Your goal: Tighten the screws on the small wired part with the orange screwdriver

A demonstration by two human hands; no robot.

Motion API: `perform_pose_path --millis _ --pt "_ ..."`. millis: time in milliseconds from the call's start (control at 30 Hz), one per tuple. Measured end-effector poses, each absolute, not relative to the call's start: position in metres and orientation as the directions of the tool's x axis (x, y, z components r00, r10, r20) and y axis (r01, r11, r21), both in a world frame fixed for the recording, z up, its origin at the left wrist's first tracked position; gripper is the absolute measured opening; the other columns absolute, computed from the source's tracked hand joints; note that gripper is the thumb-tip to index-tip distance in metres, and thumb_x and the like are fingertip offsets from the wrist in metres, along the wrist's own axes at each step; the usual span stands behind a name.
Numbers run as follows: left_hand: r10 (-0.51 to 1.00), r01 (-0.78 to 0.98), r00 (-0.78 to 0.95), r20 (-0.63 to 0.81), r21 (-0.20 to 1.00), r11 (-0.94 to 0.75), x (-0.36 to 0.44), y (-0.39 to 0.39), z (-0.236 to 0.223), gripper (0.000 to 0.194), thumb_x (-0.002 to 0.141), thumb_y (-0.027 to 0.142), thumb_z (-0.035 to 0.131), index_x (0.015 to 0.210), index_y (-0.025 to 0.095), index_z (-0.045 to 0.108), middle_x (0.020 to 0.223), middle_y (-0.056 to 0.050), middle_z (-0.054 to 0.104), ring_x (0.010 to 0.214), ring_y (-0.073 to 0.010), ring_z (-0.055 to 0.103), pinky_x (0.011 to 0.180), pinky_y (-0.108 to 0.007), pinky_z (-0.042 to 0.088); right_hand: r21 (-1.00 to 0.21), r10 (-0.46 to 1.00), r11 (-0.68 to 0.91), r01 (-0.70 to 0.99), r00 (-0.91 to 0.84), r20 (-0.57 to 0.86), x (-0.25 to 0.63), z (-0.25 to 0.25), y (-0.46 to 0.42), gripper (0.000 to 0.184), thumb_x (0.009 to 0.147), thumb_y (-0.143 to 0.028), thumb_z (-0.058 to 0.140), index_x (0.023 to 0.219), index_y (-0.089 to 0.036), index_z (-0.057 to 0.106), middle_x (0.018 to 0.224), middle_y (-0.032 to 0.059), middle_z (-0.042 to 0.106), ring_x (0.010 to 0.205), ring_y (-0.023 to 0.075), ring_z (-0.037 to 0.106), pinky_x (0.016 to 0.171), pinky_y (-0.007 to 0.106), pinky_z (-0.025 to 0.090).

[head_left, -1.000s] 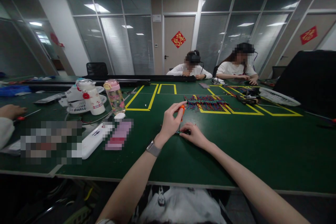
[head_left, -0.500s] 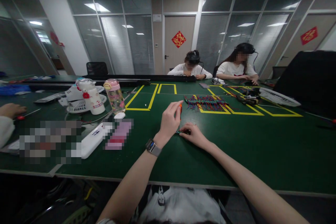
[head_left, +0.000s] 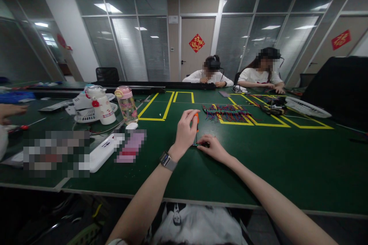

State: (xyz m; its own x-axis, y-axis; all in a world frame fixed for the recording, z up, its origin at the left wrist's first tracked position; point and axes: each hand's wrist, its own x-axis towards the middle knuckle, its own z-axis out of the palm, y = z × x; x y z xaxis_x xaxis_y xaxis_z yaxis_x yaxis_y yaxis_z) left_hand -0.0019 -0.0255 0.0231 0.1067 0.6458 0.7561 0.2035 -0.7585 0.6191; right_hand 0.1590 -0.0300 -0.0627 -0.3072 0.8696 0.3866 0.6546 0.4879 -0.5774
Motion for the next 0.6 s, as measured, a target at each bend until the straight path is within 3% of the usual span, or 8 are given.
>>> perform_pose_path --millis 133,233,333,433,533,600 --pt "0.764 -0.105 0.191 0.617 0.787 -0.609 -0.0001 -0.0216 0.0242 0.028 0.090 0.021 0.048 0.113 0.018 0.062 0.109 -0.008 0.067 0.094 -0.0176 0.065 0.084 -0.032 0.052 -0.571 0.870 0.487 0.661 -0.307 0.386 0.1590 -0.0624 -0.0300 0.009 0.078 -0.022 0.066 0.085 -0.017 0.071 0.083 0.0050 0.065 0.082 0.0191 0.057 0.076 0.032 0.045" --pt "0.801 -0.170 0.199 0.565 0.825 -0.539 -0.0010 -0.0176 0.0255 0.022 0.083 0.020 0.057 0.104 0.017 0.066 0.098 -0.006 0.069 0.087 -0.0153 0.065 0.080 -0.028 0.052 -0.571 0.868 0.492 0.657 -0.316 0.383 0.1592 -0.0617 -0.0302 0.010 0.079 -0.022 0.066 0.086 -0.017 0.071 0.084 0.0051 0.065 0.082 0.0189 0.057 0.076 0.032 0.045" --pt "0.793 -0.086 0.151 0.591 0.807 -0.585 -0.0030 -0.0158 0.0247 0.016 0.078 0.020 0.064 0.094 0.018 0.067 0.093 -0.004 0.065 0.082 -0.0138 0.062 0.073 -0.025 0.051 -0.566 0.867 0.493 0.661 -0.319 0.382 0.1593 -0.0612 -0.0304 0.010 0.079 -0.021 0.066 0.087 -0.017 0.071 0.084 0.0050 0.065 0.082 0.0189 0.057 0.076 0.032 0.044" --pt "0.730 0.140 0.036 0.683 0.720 -0.680 -0.0041 -0.0182 0.0227 0.012 0.079 0.022 0.065 0.091 0.019 0.066 0.094 -0.004 0.060 0.083 -0.0149 0.059 0.072 -0.026 0.050 -0.560 0.869 0.488 0.669 -0.313 0.384 0.1592 -0.0615 -0.0303 0.010 0.078 -0.022 0.067 0.087 -0.018 0.071 0.083 0.0047 0.064 0.082 0.0191 0.057 0.077 0.033 0.044" --pt "0.632 0.304 0.031 0.774 0.595 -0.744 -0.0035 -0.0227 0.0221 0.016 0.089 0.025 0.053 0.098 0.020 0.065 0.101 -0.006 0.060 0.093 -0.0174 0.058 0.085 -0.031 0.048 -0.562 0.871 0.485 0.670 -0.311 0.382 0.1591 -0.0625 -0.0296 0.010 0.078 -0.022 0.067 0.087 -0.018 0.071 0.083 0.0048 0.064 0.082 0.0193 0.057 0.077 0.033 0.044" --pt "0.626 0.266 0.083 0.775 0.589 -0.764 -0.0024 -0.0239 0.0223 0.024 0.094 0.023 0.043 0.106 0.020 0.063 0.107 -0.007 0.062 0.101 -0.0183 0.058 0.091 -0.034 0.046 -0.565 0.872 0.484 0.669 -0.311 0.379 0.1592 -0.0632 -0.0291 0.010 0.078 -0.021 0.067 0.087 -0.018 0.071 0.084 0.0049 0.064 0.082 0.0193 0.057 0.076 0.033 0.045"
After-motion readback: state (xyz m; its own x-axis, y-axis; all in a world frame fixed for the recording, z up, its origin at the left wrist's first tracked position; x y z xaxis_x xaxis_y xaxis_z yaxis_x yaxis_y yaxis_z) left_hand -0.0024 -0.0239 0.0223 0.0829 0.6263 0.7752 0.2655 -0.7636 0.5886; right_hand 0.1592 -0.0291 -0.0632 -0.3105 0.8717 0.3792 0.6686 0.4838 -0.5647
